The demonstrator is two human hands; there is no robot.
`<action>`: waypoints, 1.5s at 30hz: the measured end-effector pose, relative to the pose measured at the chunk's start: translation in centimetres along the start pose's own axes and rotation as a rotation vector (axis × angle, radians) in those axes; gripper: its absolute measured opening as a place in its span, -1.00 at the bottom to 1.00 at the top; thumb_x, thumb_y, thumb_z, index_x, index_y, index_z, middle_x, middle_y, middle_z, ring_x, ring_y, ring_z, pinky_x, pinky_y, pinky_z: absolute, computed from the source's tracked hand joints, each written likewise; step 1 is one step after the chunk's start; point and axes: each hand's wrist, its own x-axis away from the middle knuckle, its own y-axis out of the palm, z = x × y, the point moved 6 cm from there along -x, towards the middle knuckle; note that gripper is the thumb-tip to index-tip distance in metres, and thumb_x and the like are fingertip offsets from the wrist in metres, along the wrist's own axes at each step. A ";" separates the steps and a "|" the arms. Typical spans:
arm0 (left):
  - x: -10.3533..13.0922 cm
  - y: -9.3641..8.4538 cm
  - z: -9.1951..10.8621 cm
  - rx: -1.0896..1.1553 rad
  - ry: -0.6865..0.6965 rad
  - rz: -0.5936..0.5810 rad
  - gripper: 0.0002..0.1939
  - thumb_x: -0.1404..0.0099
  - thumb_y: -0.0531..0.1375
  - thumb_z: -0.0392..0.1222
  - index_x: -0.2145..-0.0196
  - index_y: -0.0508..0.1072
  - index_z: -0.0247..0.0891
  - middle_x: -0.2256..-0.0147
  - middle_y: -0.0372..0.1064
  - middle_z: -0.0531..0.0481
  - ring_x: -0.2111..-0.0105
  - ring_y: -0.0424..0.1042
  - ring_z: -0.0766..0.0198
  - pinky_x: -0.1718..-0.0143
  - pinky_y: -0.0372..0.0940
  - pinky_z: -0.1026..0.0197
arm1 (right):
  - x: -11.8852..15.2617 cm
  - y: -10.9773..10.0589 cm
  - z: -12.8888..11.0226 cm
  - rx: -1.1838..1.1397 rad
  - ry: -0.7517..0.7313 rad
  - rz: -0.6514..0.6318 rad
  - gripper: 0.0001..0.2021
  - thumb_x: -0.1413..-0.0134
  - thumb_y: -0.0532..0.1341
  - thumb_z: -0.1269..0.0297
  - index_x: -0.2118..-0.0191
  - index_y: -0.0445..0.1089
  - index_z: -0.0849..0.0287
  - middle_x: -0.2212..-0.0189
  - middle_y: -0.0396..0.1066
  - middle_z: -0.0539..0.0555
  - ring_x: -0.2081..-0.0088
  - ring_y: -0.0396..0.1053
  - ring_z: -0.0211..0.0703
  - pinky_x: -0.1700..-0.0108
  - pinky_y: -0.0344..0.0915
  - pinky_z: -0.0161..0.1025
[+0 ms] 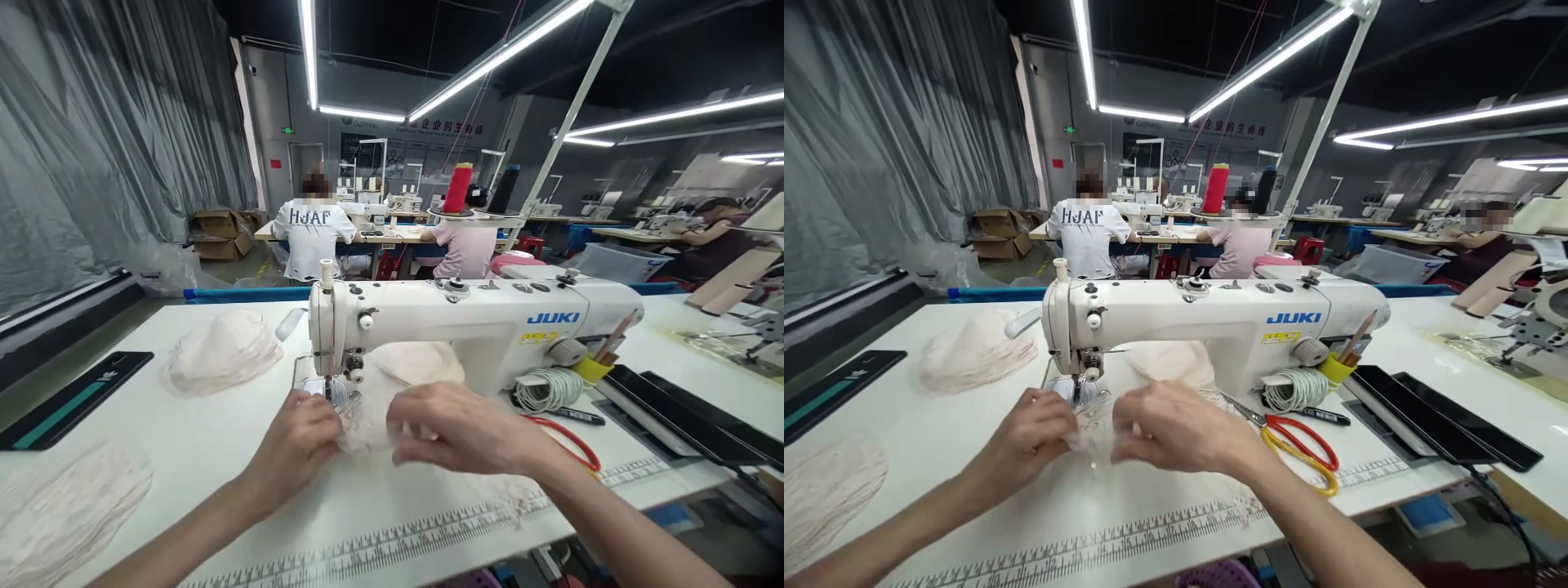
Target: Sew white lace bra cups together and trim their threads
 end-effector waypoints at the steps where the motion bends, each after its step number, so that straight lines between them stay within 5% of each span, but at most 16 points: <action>1: 0.4 1.2 -0.5 -0.004 0.024 0.010 -0.75 -0.31 0.05 -0.39 0.47 0.44 -0.25 0.45 0.43 0.04 0.36 0.37 0.24 0.21 0.08 0.13 | -0.4 1.2 0.5 -0.039 -0.005 -0.059 -0.81 -0.16 0.17 0.17 0.33 0.39 0.19 0.48 0.38 -0.02 0.45 0.29 -0.27 0.43 0.07 -0.35; 3: 1.2 2.9 -1.3 -0.006 0.035 0.028 -0.71 -0.32 0.02 -0.40 0.48 0.44 -0.26 0.46 0.42 0.02 0.37 0.36 0.23 0.24 0.09 0.12 | -1.5 3.6 1.4 -0.093 0.009 -0.073 -0.82 -0.21 0.12 0.23 0.33 0.40 0.20 0.48 0.40 -0.01 0.44 0.31 -0.28 0.41 0.10 -0.37; 5: 1.7 3.6 -1.7 -0.016 0.046 0.033 -0.69 -0.34 -0.01 -0.39 0.47 0.44 -0.26 0.46 0.41 0.01 0.39 0.35 0.25 0.26 0.10 0.13 | -3.0 5.2 2.3 -0.056 0.056 0.050 -0.81 -0.24 0.05 0.38 0.34 0.38 0.23 0.43 0.40 0.02 0.39 0.31 -0.27 0.37 0.13 -0.36; 8: 2.1 3.5 -1.9 -0.048 0.057 0.043 -0.66 -0.37 -0.04 -0.37 0.48 0.42 -0.24 0.46 0.39 0.03 0.43 0.33 0.30 0.25 0.11 0.15 | -4.8 7.6 2.4 0.053 0.044 0.123 -0.90 -0.17 0.12 0.42 0.33 0.37 0.23 0.30 0.39 0.08 0.30 0.30 -0.21 0.33 0.16 -0.32; 13: 2.6 2.8 -2.1 -0.057 0.044 0.069 -0.62 -0.41 -0.10 -0.35 0.42 0.44 -0.20 0.43 0.38 0.03 0.41 0.34 0.31 0.18 0.12 0.14 | -5.4 9.5 2.4 0.125 0.047 0.067 -0.88 -0.11 0.21 0.29 0.23 0.35 0.19 0.16 0.36 0.12 0.18 0.27 -0.09 0.23 0.20 -0.22; 18: 2.4 2.6 -2.8 -0.099 0.071 0.015 -0.71 -0.34 -0.04 -0.42 0.29 0.45 -0.20 0.36 0.40 0.00 0.40 0.35 0.30 0.15 0.10 0.12 | -5.7 9.5 3.7 0.178 0.073 0.100 -0.75 -0.11 0.22 0.16 0.16 0.33 0.20 0.19 0.37 0.12 0.19 0.27 -0.07 0.24 0.21 -0.18; 23: 2.1 3.5 -5.1 -0.149 0.036 -0.004 -0.69 -0.32 -0.06 -0.43 0.13 0.39 -0.20 0.20 0.41 -0.09 0.26 0.40 0.26 0.03 -0.01 0.02 | -7.5 9.2 5.4 0.254 0.057 0.165 -0.77 -0.16 0.17 0.18 0.43 0.36 0.22 0.34 0.41 0.13 0.26 0.30 -0.07 0.29 0.18 -0.20; 32: 1.7 4.1 -7.3 -0.235 0.075 0.007 -0.69 -0.32 -0.01 -0.36 0.03 0.36 -0.20 0.18 0.41 -0.08 0.24 0.41 0.25 -0.09 -0.06 -0.02 | -8.9 9.1 7.2 0.269 0.060 0.186 -0.76 -0.07 0.16 0.50 0.58 0.29 0.22 0.58 0.36 0.01 0.55 0.20 -0.28 0.50 -0.02 -0.29; 40: 1.9 3.7 -7.3 -0.224 0.086 0.027 -0.55 -0.26 -0.05 -0.50 -0.06 0.25 -0.21 0.07 0.36 -0.12 0.09 0.38 0.21 -0.13 -0.05 -0.03 | -9.0 9.2 7.6 0.290 0.108 0.093 -0.82 0.04 0.18 0.59 0.55 0.30 0.21 0.56 0.38 0.06 0.55 0.22 -0.23 0.52 -0.03 -0.28; 45: 2.0 3.5 -7.0 -0.212 0.085 0.048 -0.63 -0.27 -0.03 -0.49 0.00 0.30 -0.28 0.09 0.38 -0.15 0.09 0.40 0.20 -0.15 -0.03 -0.04 | -8.4 8.5 6.3 0.129 -0.005 0.195 -0.89 -0.14 0.16 0.34 0.39 0.36 0.22 0.37 0.43 0.12 0.36 0.33 -0.14 0.32 0.21 -0.25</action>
